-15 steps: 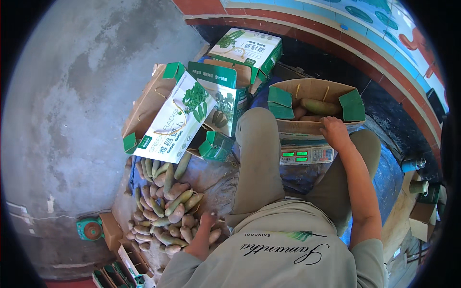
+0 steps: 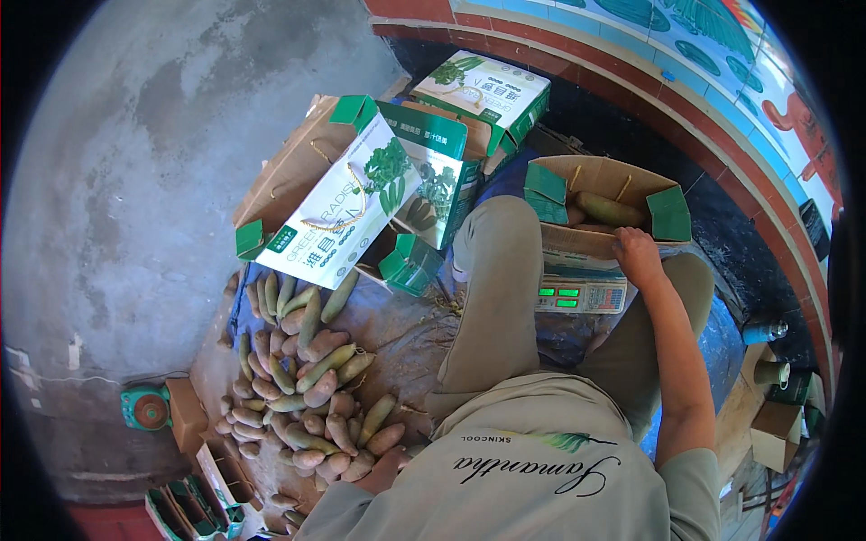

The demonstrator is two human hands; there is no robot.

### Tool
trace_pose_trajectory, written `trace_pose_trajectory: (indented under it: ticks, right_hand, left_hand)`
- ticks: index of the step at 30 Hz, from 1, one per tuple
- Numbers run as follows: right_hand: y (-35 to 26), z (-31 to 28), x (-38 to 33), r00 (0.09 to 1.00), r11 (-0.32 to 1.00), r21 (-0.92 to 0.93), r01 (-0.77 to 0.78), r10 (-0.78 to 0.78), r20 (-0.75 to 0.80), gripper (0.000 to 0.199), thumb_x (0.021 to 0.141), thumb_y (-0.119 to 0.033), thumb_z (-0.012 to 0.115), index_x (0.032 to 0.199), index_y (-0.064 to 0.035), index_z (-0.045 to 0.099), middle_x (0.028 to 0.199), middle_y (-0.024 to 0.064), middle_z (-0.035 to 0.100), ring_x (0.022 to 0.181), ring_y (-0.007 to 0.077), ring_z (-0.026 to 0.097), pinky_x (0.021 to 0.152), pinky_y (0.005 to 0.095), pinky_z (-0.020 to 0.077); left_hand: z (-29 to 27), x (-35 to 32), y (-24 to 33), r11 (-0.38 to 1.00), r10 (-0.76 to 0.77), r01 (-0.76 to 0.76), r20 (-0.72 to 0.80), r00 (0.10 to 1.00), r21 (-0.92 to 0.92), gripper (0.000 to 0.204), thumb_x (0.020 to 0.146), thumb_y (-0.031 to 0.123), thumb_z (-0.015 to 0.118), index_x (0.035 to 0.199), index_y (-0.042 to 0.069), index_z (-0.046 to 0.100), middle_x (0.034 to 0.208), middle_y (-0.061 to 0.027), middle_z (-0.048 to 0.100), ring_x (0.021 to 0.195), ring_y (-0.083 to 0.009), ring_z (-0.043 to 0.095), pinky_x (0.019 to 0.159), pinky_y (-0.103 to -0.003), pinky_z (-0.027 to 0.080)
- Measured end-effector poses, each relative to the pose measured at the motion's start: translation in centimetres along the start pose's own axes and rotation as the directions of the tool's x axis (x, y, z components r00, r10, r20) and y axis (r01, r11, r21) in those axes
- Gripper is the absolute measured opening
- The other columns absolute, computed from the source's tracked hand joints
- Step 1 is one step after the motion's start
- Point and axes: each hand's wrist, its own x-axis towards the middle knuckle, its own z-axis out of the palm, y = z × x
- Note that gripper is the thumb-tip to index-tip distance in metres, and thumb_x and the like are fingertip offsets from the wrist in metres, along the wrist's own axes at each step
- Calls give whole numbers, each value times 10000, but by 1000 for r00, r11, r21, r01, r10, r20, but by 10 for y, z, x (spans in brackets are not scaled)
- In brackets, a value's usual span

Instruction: Packaging and weighing yams into cardboard boxes for distribution.

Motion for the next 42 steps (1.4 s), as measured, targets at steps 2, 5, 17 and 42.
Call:
trace_pose_trajectory:
  ticks: [2, 5, 17, 42]
  right_hand:
    - [0, -1, -1, 1000, 1000, -3, 9, -9, -7, 209, 710, -130, 624, 885, -54, 540, 835, 115, 578, 833, 292, 557, 726, 408, 431]
    - [1, 0, -1, 1000, 1000, -9, 11, -12, -12, 205, 715, -131, 620, 886, -52, 539, 837, 117, 578, 833, 294, 557, 727, 409, 432]
    - [-3, -2, 0, 1000, 1000, -10, -10, 10, -1, 185, 726, -128, 608, 878, -48, 537, 842, 125, 579, 838, 304, 554, 727, 419, 432]
    - [-4, -1, -1, 1000, 999, -34, -14, 14, 9, 187, 729, -138, 609, 871, -42, 534, 852, 134, 582, 850, 304, 554, 743, 416, 431]
  left_hand:
    - [2, -3, 6, 1000, 8, -8, 8, 1000, -4, 667, 698, 515, 604, 1203, 87, 522, 1202, -143, 537, 1109, -290, 516, 906, -367, 429]
    - [5, -8, 14, 1000, 20, -20, 18, 1000, -7, 670, 697, 518, 605, 1203, 87, 522, 1202, -143, 537, 1109, -291, 516, 906, -367, 429]
    - [-11, -17, 39, 998, 62, -63, 52, 997, 22, 681, 691, 528, 607, 1203, 87, 522, 1202, -146, 536, 1109, -292, 516, 906, -367, 429]
    - [-72, -24, 83, 986, 119, -132, 125, 985, 99, 705, 678, 550, 613, 1202, 87, 524, 1201, -152, 535, 1108, -295, 516, 905, -367, 429]
